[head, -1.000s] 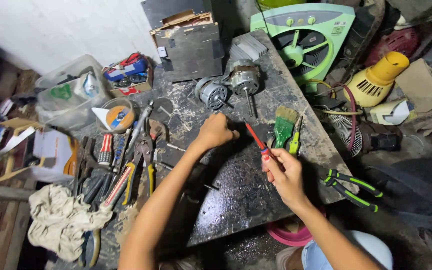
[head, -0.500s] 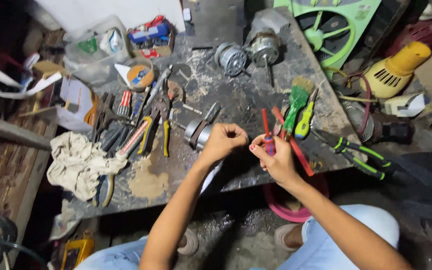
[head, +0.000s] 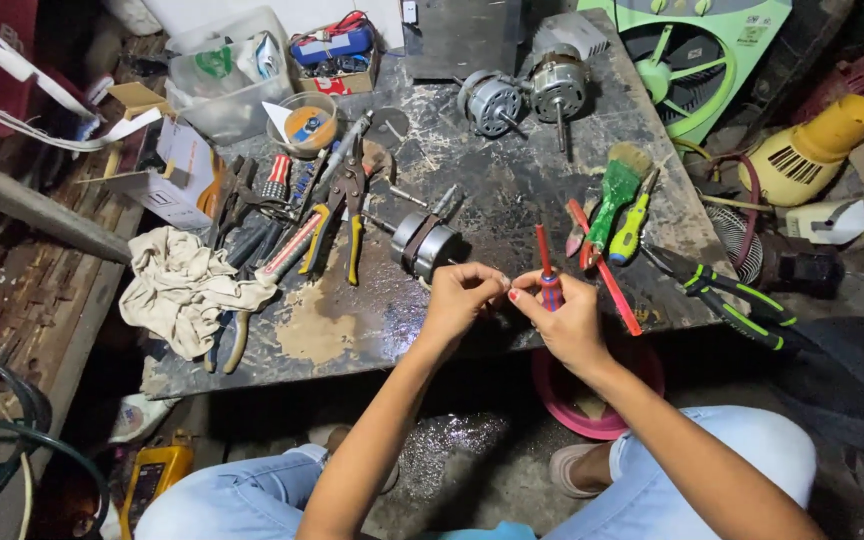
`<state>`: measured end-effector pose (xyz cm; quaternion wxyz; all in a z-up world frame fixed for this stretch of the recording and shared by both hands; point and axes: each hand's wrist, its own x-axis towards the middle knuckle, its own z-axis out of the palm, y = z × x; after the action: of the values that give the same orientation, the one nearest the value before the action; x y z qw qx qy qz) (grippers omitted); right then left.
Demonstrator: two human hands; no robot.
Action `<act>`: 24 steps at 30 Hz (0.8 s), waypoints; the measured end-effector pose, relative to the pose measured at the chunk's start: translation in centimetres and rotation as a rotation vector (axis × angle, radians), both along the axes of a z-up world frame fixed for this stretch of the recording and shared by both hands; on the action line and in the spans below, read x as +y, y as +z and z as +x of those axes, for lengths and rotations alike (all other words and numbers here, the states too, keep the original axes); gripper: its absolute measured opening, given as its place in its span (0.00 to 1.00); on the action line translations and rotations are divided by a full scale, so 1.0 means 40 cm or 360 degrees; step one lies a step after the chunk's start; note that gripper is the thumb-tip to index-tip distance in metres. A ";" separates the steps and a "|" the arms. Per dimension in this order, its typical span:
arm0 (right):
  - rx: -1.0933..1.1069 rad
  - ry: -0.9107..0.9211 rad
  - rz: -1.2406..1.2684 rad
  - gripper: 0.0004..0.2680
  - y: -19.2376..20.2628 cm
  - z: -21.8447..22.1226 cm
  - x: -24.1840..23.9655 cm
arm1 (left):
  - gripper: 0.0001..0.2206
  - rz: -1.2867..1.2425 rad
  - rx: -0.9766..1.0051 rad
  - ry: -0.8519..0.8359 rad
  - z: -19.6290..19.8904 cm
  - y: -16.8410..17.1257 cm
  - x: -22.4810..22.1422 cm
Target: A person uses a screwdriver to pry and adjust the casing of a small electric motor on a workbench.
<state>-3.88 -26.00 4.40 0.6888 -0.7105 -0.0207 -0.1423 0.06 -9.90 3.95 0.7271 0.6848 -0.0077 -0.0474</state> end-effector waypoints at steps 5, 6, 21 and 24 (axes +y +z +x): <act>-0.0009 -0.0059 0.0010 0.05 -0.010 0.026 -0.014 | 0.12 0.1186 -0.0993 0.0460 0.008 0.130 0.079; -0.0018 -0.0080 0.0016 0.04 0.001 0.022 -0.013 | 0.18 0.1607 -0.1207 0.0626 0.023 0.124 0.099; -0.0013 -0.0020 0.0078 0.05 0.013 0.009 -0.036 | 0.36 0.0968 -0.0158 0.0457 0.078 0.062 0.295; -0.0031 0.0004 0.0065 0.05 0.018 0.011 -0.041 | 0.35 0.0409 -0.0190 0.0463 0.070 0.027 0.313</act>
<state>-3.45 -27.63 5.12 0.7032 -0.6948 -0.0255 -0.1487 2.88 2.60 5.05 0.6311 0.7675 0.0542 0.0982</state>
